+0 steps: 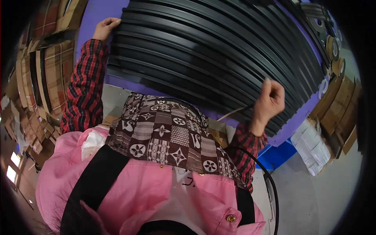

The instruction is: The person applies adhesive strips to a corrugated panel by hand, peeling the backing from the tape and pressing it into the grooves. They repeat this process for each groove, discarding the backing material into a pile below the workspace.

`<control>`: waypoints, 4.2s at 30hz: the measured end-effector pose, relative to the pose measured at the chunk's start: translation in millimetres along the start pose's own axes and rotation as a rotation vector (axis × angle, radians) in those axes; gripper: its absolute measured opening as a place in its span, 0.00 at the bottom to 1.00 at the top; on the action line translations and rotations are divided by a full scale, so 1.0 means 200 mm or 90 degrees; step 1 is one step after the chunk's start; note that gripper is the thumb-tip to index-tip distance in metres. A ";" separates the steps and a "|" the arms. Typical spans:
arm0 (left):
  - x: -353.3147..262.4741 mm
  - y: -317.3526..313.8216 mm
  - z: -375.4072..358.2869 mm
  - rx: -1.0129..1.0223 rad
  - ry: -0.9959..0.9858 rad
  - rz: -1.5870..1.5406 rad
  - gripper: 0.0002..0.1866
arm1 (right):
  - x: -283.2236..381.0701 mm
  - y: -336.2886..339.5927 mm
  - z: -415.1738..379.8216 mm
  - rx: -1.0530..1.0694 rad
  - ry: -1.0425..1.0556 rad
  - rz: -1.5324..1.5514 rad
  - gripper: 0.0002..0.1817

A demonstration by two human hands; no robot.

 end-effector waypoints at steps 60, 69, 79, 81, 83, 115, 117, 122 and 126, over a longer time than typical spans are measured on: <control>-1.18 -2.67 -1.34 0.497 -0.575 0.099 0.28 | 0.53 2.54 -0.17 -0.337 0.021 -0.250 0.10; -1.34 -3.30 -1.61 0.496 -0.349 -0.002 0.19 | 0.10 3.33 -0.03 -0.111 -0.288 -1.060 0.14; -1.16 -3.30 -1.60 0.757 -0.370 0.464 0.14 | -0.47 1.31 0.17 0.425 -0.230 -0.205 0.12; -1.06 -3.08 -1.36 0.623 -0.386 0.310 0.13 | -0.57 1.34 0.19 0.352 -0.274 -0.097 0.09; -1.03 -2.59 -1.03 0.250 -0.433 0.260 0.08 | -0.70 1.40 0.22 0.267 -0.226 -0.078 0.08; -0.83 -1.73 -0.41 0.018 -0.319 0.481 0.07 | -1.01 1.45 0.48 0.172 -0.117 -0.427 0.09; -1.12 -2.10 -0.58 0.052 -0.514 0.485 0.07 | -1.05 1.49 0.47 0.154 -0.149 -0.394 0.10; -1.27 -3.21 -0.92 0.154 -0.695 0.310 0.06 | -1.18 1.50 0.43 0.173 -0.280 -0.092 0.10; -1.24 -3.43 -0.93 0.102 -0.593 0.374 0.07 | -0.94 1.44 0.41 0.131 0.106 -0.507 0.07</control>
Point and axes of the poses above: each hand's wrist, its own z-axis towards the middle knuckle, its own y-axis out of the back of the hand, x = y × z, the point moved 8 cm from there along z, towards the middle knuckle, and after that the axes turned 5 degrees about z, right-handed, at the moved point
